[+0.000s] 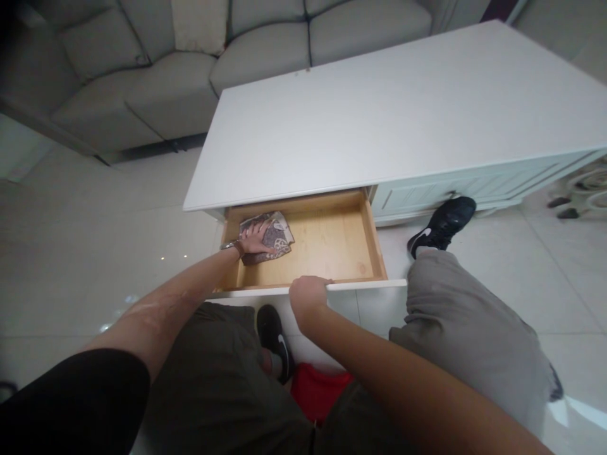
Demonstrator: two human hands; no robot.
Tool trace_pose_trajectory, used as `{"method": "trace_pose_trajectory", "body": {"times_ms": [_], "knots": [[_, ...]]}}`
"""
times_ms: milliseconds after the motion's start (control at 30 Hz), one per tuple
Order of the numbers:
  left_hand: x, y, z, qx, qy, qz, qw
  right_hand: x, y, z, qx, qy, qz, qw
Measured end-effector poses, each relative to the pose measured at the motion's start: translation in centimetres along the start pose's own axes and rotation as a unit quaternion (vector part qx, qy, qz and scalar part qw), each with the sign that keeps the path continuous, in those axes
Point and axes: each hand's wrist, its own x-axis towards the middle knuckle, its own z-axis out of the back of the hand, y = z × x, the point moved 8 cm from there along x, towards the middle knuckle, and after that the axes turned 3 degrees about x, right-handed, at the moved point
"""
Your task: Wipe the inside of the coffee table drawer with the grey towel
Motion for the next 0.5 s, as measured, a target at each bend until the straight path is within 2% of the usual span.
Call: {"method": "trace_pose_trajectory", "body": {"times_ms": [200, 367, 433, 500], "knots": [[-1.4, -0.3, -0.1, -0.087, -0.037, 0.119, 0.988, 0.2, 0.1, -0.2, -0.009, 0.001, 0.007, 1.000], [-1.7, -0.9, -0.2, -0.150, -0.076, 0.235, 0.957, 0.7, 0.3, -0.5, -0.019, -0.002, 0.006, 1.000], [-1.6, -1.1, -0.8, -0.157, -0.056, 0.285, 0.944, 1.0, 0.4, -0.6, -0.019, 0.001, 0.007, 1.000], [-1.0, -1.9, -1.5, -0.144, -0.013, 0.283, 0.948, 1.1, 0.5, -0.6, -0.020, 0.008, 0.010, 1.000]]}}
